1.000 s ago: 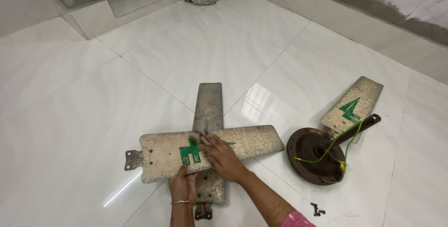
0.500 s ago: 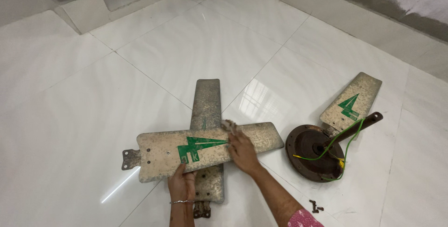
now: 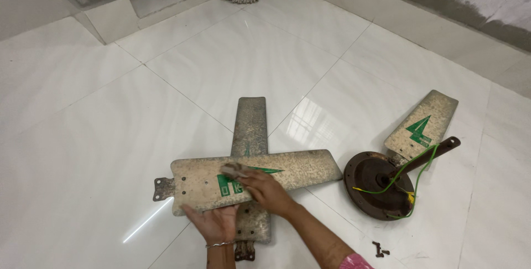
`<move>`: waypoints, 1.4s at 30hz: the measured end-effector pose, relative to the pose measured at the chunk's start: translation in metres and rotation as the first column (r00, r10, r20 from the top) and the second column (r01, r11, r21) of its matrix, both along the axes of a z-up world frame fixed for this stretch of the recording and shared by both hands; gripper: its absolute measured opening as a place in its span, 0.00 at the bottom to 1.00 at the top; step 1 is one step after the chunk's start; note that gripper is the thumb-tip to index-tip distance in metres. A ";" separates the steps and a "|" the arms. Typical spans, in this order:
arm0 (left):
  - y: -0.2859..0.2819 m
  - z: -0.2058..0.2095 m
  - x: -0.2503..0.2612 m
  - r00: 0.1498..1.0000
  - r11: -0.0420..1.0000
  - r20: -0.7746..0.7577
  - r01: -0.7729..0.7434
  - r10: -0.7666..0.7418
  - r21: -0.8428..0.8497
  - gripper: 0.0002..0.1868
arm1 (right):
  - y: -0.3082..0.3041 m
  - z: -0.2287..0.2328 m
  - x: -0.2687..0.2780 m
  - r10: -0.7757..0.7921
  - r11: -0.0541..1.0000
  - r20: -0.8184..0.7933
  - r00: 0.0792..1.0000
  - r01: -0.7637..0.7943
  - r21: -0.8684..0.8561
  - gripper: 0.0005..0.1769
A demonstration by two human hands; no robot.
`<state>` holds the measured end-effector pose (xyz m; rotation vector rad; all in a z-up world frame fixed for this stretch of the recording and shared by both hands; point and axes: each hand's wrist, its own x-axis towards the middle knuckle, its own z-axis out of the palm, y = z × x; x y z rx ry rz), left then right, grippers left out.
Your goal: The person cleans a ceiling fan blade with a cloth, wiping both sides of the blade while sitting on the floor. Other fan parts, including the motor housing and additional blades, are visible nearby.
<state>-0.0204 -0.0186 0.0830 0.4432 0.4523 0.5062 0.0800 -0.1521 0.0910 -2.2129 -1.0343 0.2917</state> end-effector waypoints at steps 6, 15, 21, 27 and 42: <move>0.003 0.001 -0.008 0.987 0.994 0.162 0.001 0.016 -0.107 0.69 | -0.093 -0.025 0.043 -0.470 0.878 -0.010 0.883 0.466 -0.113 0.21; 0.005 -0.007 -0.006 0.992 0.991 0.128 -0.003 0.020 -0.133 0.65 | 0.019 -0.017 0.010 -0.155 0.988 0.055 0.986 0.154 0.034 0.20; 0.006 -0.014 -0.006 0.992 0.989 0.058 -0.109 0.115 -0.100 0.58 | 0.075 -0.001 -0.029 0.120 0.984 0.080 0.990 -0.129 0.120 0.22; 0.005 -0.001 -0.008 0.992 0.993 0.128 0.024 -0.009 -0.114 0.63 | -0.009 -0.006 -0.008 -0.003 1.000 0.005 1.000 0.003 0.031 0.21; 0.004 -0.024 -0.004 0.995 0.987 -0.017 -0.096 0.094 -0.130 0.60 | 0.077 0.015 -0.029 0.433 0.885 0.133 0.891 -0.449 0.125 0.25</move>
